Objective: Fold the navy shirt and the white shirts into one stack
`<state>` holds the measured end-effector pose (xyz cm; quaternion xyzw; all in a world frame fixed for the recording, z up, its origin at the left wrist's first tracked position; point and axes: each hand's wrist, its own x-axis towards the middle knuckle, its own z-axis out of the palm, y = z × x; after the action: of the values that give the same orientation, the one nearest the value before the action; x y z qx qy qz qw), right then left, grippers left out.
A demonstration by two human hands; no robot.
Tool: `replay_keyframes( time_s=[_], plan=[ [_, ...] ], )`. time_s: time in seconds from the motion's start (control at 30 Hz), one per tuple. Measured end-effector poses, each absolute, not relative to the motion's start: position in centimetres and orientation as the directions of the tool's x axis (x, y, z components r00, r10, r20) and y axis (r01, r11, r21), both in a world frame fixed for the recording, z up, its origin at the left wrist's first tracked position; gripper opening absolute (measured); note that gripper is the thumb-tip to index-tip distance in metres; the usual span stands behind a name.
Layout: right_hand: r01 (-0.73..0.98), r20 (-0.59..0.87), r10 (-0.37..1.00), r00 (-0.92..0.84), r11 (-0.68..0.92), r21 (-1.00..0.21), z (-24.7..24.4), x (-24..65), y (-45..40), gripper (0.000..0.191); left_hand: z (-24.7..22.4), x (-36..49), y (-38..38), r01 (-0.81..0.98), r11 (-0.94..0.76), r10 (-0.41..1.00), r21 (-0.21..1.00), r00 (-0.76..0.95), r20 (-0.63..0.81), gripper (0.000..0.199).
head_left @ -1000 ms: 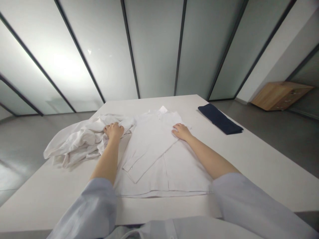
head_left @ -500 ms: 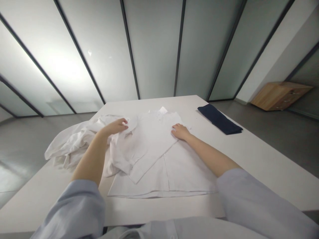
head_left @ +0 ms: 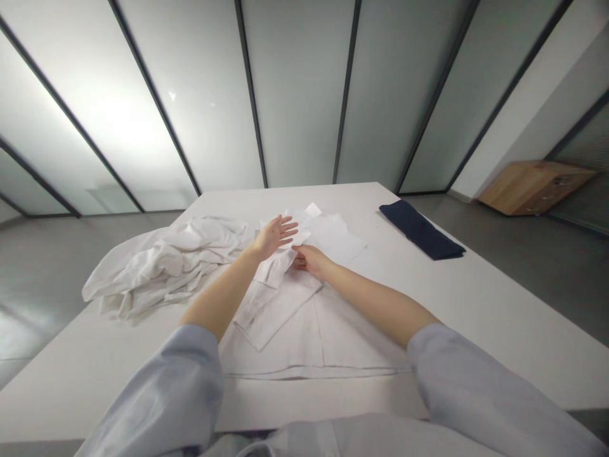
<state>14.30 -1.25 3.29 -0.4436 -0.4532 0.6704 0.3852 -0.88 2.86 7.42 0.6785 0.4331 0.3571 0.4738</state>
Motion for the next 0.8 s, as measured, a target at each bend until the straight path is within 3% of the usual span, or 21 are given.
replay_keyframes(
  time_s=[0.17, 0.3, 0.43, 0.67, 0.8],
  plan=[
    [-0.118, -0.252, 0.966, -0.053, -0.256, -0.959, 2.6, 16.1, 1.0, 0.018, 3.9, -4.0, 3.8, 0.564, -0.199, 0.980, 0.801, 0.113, 0.164, 0.045],
    [0.045, -0.192, 0.981, -0.026, -0.191, -0.981, 3.1, 20.7, 1.6, 0.033, 1.3, -5.9, 3.4, 0.844, -0.274, 0.953, 0.462, 0.175, 0.247, 0.053],
    [0.309, -0.227, 0.970, -0.084, -0.191, -0.932, 3.5, 25.7, 0.6, 0.045, 0.4, -6.6, 2.8, 0.942, -0.263, 0.926, 0.210, 0.186, 0.328, 0.056],
    [0.298, -0.274, 0.957, -0.098, -0.235, -0.925, 3.4, 29.7, -1.6, 0.032, 1.4, -6.8, 2.9, 0.985, -0.084, 0.975, 0.154, 0.049, 0.219, 0.039],
    [0.565, -0.270, 0.944, -0.188, -0.121, -0.816, 3.6, 31.0, -2.2, 0.026, 2.5, -7.3, 3.2, 0.986, -0.095, 0.977, 0.133, 0.067, 0.202, 0.039]
  ],
)
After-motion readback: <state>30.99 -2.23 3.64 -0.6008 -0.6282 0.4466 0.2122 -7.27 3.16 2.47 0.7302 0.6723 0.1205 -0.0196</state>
